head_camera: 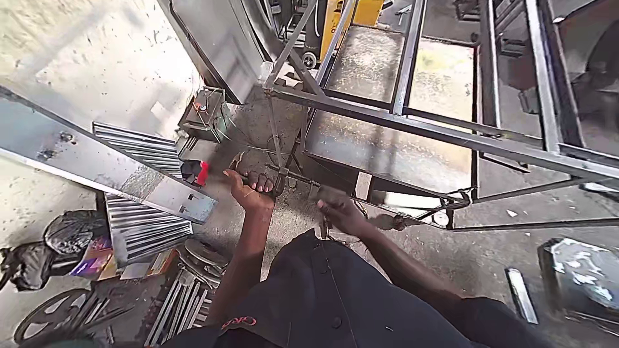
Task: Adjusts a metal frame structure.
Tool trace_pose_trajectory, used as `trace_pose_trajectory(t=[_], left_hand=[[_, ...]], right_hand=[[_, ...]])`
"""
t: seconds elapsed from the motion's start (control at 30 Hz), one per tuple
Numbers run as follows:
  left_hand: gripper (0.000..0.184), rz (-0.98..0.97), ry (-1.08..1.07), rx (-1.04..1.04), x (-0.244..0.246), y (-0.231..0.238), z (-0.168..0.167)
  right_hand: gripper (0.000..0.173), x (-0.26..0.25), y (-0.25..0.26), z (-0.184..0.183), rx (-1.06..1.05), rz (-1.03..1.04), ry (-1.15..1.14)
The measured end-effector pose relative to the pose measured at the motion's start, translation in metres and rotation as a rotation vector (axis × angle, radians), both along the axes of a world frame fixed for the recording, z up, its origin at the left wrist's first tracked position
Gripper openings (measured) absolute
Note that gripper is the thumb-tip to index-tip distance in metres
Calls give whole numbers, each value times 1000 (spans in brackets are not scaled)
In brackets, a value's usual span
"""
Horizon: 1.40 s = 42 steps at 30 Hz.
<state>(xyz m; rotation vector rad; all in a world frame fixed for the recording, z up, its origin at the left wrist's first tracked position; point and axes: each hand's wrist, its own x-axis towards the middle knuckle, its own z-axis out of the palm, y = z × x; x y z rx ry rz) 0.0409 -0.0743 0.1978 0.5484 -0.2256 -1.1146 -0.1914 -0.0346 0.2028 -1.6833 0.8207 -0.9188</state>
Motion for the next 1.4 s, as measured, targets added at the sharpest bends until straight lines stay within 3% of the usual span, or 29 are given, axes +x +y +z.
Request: trace_pose_trajectory(t=[0.1, 0.17, 0.27, 0.33, 0.47, 0.57, 0.67, 0.73, 0.87, 0.93, 1.03, 1.1, 1.23, 1.33, 1.4], left_hand=[[66, -29, 55, -34, -4, 2, -7], [65, -30, 79, -47, -9, 3, -8], [65, 1, 70, -33, -7, 7, -5], [66, 31, 52, -20, -3, 7, -4], [67, 28, 56, -10, 0, 11, -6], [67, 10, 88, -44, -3, 11, -7], [68, 37, 89, -40, 0, 11, -1], [68, 40, 65, -58, 4, 11, 1], [68, 3, 41, -75, 2, 12, -7], [69, -5, 44, -66, -1, 10, -6], [69, 17, 51, -47, 1, 7, -6], [67, 30, 40, -52, 5, 3, -9], [66, 28, 58, -27, 1, 2, -13], [66, 10, 75, -68, -2, 2, -13], [66, 28, 58, -55, -1, 2, -11]], right_hand=[[34, -11, -35, 23, -57, -162, 0], [31, -12, -48, -5, 1, -162, 69], [24, 7, -19, -43, 84, -67, 136], [29, 10, 0, -27, 58, 9, 34], [33, 0, -30, 17, -1, -155, -59], [28, -3, -48, -13, 82, -209, 51], [26, 7, -14, -38, 133, -66, 85], [29, 7, 1, -20, 60, 31, -13], [33, -1, -38, 16, 33, -123, -49], [29, -2, -54, -10, 91, -154, -3], [24, 12, -21, -39, 147, -18, 114], [29, 18, -1, -21, 119, 110, 73], [34, 3, -39, 19, 91, -94, -20], [26, -6, -59, -17, 213, -172, 24], [23, -1, -37, -37, 232, -72, 95]])
